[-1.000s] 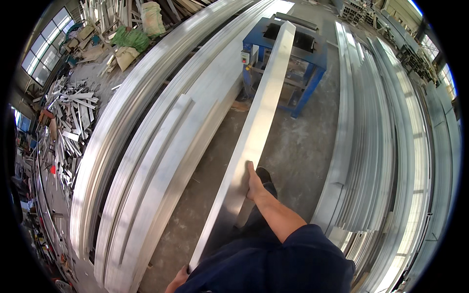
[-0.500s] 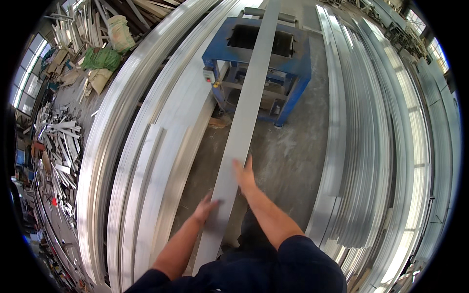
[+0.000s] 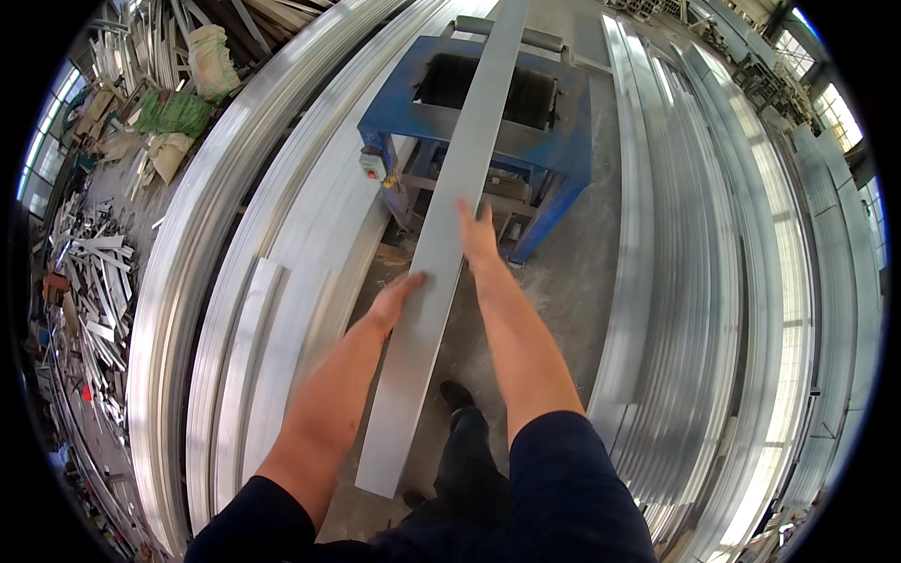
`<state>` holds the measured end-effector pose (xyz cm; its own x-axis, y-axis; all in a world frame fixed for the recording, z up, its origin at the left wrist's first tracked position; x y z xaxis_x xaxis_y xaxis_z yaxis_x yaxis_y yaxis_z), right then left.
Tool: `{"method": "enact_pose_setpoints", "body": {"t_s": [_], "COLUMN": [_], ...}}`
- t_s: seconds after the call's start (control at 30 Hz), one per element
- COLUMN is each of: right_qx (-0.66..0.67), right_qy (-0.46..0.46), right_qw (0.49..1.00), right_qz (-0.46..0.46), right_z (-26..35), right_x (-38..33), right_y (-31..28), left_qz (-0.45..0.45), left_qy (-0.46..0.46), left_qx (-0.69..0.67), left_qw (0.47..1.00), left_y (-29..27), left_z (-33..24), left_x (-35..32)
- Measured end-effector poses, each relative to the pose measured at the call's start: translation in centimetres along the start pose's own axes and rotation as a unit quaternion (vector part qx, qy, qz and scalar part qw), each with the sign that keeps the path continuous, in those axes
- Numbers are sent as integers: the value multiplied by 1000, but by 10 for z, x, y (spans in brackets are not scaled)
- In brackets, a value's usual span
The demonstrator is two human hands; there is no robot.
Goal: The person picks up long, flat metal sheets from a stack in a workshop and carries them to a different location. The person handles the sheets by hand, moving them one at a time or in small groups, and places them on the floor or a rack.
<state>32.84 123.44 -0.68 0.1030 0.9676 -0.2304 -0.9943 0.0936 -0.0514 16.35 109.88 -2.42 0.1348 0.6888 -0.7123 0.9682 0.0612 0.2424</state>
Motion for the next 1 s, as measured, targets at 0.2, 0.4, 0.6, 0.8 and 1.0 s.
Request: {"method": "enact_pose_setpoints", "body": {"t_s": [0.2, 0.4, 0.6, 0.8, 1.0], "right_qx": [-49, -103, 309, 523, 467], "right_qy": [9, 92, 447, 384, 358], "right_qw": [996, 954, 683, 685, 768], "right_qz": [79, 266, 487, 332, 253], "right_z": [-147, -228, -276, -272, -224], "right_x": [-220, -506, -694, -637, -632], "right_y": [39, 65, 68, 99, 91], "left_qz": [1, -16, -33, -74, -131], "left_qy": [-15, -71, -77, -247, -344], "left_qx": [-68, -25, -48, 2, 13], "left_qw": [998, 997, 995, 966, 930], "left_y": [-96, -171, -205, -199, -230], "left_z": [223, 438, 599, 669, 739], "left_x": [-112, -321, -536, -692, -701]}}
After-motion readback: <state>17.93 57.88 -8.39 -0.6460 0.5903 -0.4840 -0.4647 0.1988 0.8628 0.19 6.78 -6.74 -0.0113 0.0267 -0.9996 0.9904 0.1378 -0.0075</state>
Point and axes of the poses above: each hand's wrist, its own x-axis towards the middle knuckle, its own y-axis out of the palm, z = x × y, the point moved 10 cm from there along x, towards the middle knuckle, and after that the axes turned 9 degrees about -y, right-handed, at the moved point
